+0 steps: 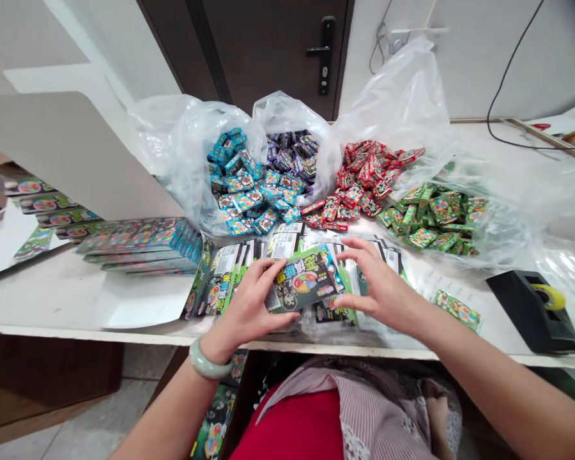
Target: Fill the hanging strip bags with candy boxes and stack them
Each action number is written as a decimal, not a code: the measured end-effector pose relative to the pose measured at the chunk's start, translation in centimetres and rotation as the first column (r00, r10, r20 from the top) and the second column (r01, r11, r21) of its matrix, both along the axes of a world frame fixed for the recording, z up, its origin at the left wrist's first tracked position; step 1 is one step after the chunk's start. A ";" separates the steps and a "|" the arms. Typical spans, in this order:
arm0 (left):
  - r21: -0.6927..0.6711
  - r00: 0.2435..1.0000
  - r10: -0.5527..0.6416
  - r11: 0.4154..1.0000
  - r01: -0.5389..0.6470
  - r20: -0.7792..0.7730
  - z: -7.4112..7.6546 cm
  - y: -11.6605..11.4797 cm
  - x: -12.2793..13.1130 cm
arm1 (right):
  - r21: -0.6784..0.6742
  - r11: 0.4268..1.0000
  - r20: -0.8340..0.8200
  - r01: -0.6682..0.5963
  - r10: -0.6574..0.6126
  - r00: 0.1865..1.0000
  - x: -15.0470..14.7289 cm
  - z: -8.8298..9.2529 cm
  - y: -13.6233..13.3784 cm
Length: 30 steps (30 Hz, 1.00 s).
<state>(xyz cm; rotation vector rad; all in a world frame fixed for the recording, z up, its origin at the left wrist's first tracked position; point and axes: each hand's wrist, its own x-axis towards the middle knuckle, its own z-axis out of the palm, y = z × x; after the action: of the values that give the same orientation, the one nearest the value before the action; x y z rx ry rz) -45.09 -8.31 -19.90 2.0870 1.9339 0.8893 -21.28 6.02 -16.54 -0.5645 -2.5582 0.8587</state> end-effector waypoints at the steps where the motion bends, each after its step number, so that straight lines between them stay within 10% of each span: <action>1: 0.024 0.999 0.039 0.999 -0.039 -0.011 0.2 0.1 0.2 | -0.044 0.997 -0.016 0.065 -0.066 0.998 -0.1 -0.5 -0.4; 8: 0.019 0.882 0.073 0.996 -0.092 0.465 -0.5 1.2 4.7 | -0.568 0.820 -0.191 0.066 -0.210 0.959 0.2 -2.2 -1.5; 12: -0.077 0.558 0.094 0.996 -0.054 0.824 -2.6 1.2 8.0 | -0.369 0.920 -0.036 0.130 -0.154 0.987 1.9 -2.8 -1.5; 17: -0.164 0.395 0.168 0.986 -0.043 0.903 -3.9 0.0 9.8 | -0.165 0.985 -0.020 0.043 -0.047 0.999 3.0 -3.4 -1.7; 30: -0.180 0.420 0.130 0.980 0.082 0.898 -4.7 -2.1 8.8 | -0.342 0.931 0.027 -0.127 0.145 0.989 2.2 -3.1 -2.0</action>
<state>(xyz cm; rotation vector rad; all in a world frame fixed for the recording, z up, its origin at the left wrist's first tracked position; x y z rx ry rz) -36.32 -10.40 -24.55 0.9931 1.3110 1.3715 -19.04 4.04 -19.67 -0.5159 -2.5322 1.3687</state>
